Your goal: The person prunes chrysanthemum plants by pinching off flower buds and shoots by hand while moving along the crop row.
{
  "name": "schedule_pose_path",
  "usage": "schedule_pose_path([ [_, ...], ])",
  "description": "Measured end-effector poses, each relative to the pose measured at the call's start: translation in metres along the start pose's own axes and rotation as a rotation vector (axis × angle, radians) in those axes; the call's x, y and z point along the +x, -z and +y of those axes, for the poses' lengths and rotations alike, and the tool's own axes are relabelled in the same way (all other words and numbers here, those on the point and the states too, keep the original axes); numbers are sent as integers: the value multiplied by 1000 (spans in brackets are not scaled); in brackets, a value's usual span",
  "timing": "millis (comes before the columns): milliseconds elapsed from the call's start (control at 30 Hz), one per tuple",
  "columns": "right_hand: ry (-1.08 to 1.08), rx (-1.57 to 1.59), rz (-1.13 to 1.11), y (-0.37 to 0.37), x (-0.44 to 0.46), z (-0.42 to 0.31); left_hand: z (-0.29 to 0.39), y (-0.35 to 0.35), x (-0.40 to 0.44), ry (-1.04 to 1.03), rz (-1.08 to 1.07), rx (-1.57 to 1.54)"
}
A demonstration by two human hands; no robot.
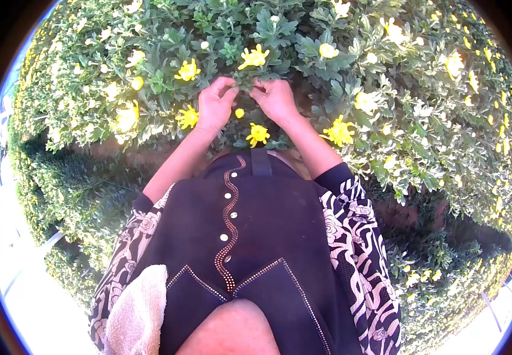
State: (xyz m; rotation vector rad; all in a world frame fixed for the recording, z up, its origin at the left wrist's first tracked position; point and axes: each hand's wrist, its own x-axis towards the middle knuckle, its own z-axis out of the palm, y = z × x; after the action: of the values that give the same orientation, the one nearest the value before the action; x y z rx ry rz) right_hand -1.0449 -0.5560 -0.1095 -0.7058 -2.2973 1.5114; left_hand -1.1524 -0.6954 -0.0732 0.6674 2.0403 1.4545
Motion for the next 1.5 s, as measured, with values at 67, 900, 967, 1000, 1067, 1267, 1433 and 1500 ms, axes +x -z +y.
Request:
schedule_pose_path([
  [67, -145, 212, 114, -9, 0, -8, 1, 11, 3, 26, -40, -20],
  [900, -568, -8, 274, -29, 17, -38, -25, 56, 33, -123, -418, -71],
  [967, -524, -462, 288, -24, 11, -25, -29, 56, 30, -140, -435, -65],
  [1000, -517, -555, 291, -20, 13, -18, -26, 57, 29, -102, -442, -89],
  [1067, -432, -471, 362, -11, 13, -9, -27, 59, 26, -92, -438, -105],
  [1267, -110, 580, 132, -2, 29, -55, 6, 56, 31, -64, -318, -190],
  [1433, -184, 326, 275, -17, 57, -61, 19, 45, 45, 61, -288, -119],
  [1500, -79, 470, 270, -25, 65, -44, 23, 42, 49, 70, -256, -69],
])
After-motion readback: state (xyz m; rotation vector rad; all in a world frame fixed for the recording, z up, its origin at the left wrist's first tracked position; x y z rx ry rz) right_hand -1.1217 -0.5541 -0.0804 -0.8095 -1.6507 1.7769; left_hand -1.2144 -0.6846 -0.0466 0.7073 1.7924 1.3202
